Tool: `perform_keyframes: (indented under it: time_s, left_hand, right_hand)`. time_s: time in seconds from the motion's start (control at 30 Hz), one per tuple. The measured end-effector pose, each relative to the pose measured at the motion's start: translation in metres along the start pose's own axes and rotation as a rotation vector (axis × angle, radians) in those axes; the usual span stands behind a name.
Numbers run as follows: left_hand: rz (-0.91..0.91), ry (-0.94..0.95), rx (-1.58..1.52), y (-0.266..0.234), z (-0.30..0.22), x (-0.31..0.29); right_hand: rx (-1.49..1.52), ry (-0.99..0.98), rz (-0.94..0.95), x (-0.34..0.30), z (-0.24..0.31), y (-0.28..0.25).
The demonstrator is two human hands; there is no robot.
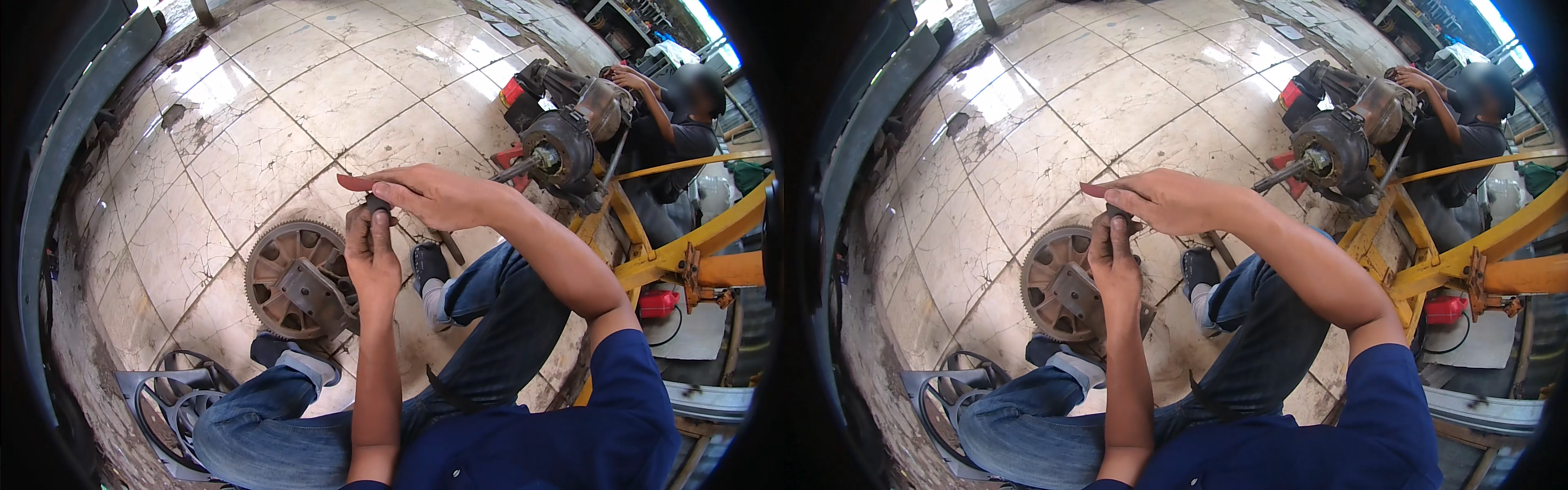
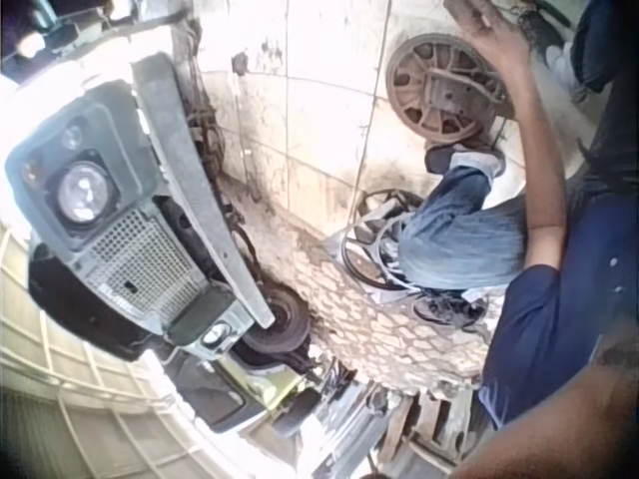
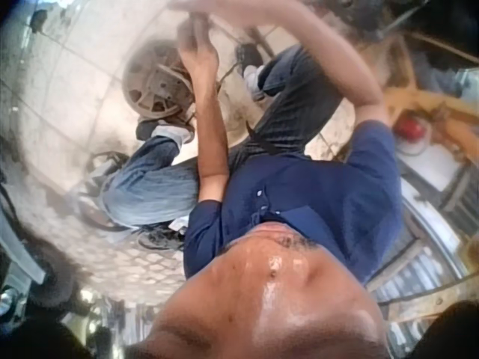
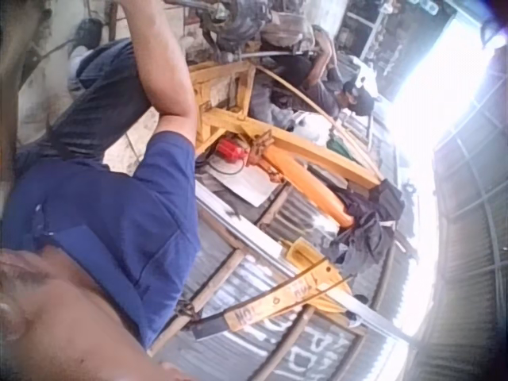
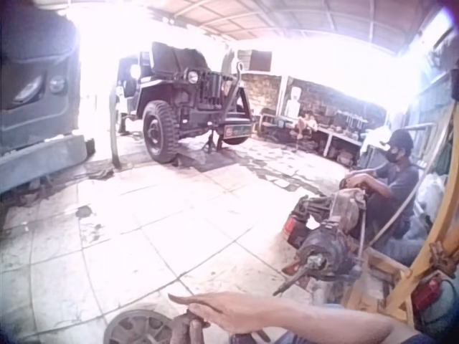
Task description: The person sits on the floor and uses a small metal file to smooth the edges of a small metal component. They repeatedly rub the file against the part while holding it in their other hand. A large gear is visible on the floor nearby.
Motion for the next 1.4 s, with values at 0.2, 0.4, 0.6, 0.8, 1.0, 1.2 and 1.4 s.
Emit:
perform_keyframes:
  time_s: [0.2,0.4,0.6,0.8,1.0,1.2,1.4]
  left_hand:
    - [0.106,0.053,0.016,0.004,-0.009,0.000]
    - [0.074,-0.029,-0.024,0.002,0.000,-0.002]
    - [-0.036,0.049,0.227,-0.001,-0.002,-0.001]
    - [-0.123,-0.083,0.154,-0.006,0.006,-0.001]
    - [-0.093,-0.076,0.273,-0.010,0.009,-0.001]
    - [-0.151,-0.055,0.371,-0.018,0.012,0.002]
    - [-0.122,0.014,0.322,-0.007,0.013,-0.004]
  right_hand:
    - [0.022,0.148,-0.025,-0.008,0.011,-0.008]
    - [-0.057,0.065,-0.045,-0.004,0.000,-0.008]
    - [-0.206,-0.128,-0.066,-0.005,0.009,0.000]
    - [-0.309,-0.116,-0.090,0.003,-0.002,0.013]
    - [-0.221,-0.088,-0.036,0.008,-0.005,0.015]
    - [-0.388,-0.090,-0.106,0.005,-0.003,0.021]
    - [-0.414,-0.102,-0.156,0.008,-0.004,0.022]
Point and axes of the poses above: each hand's wrist, its own x-axis towards the middle knuckle, its own y-axis out of the palm, z = x × y, the point moved 4 cm from there along x, towards the middle knuckle, and after that the axes turned 8 degrees about z, right-handed, at the moved point
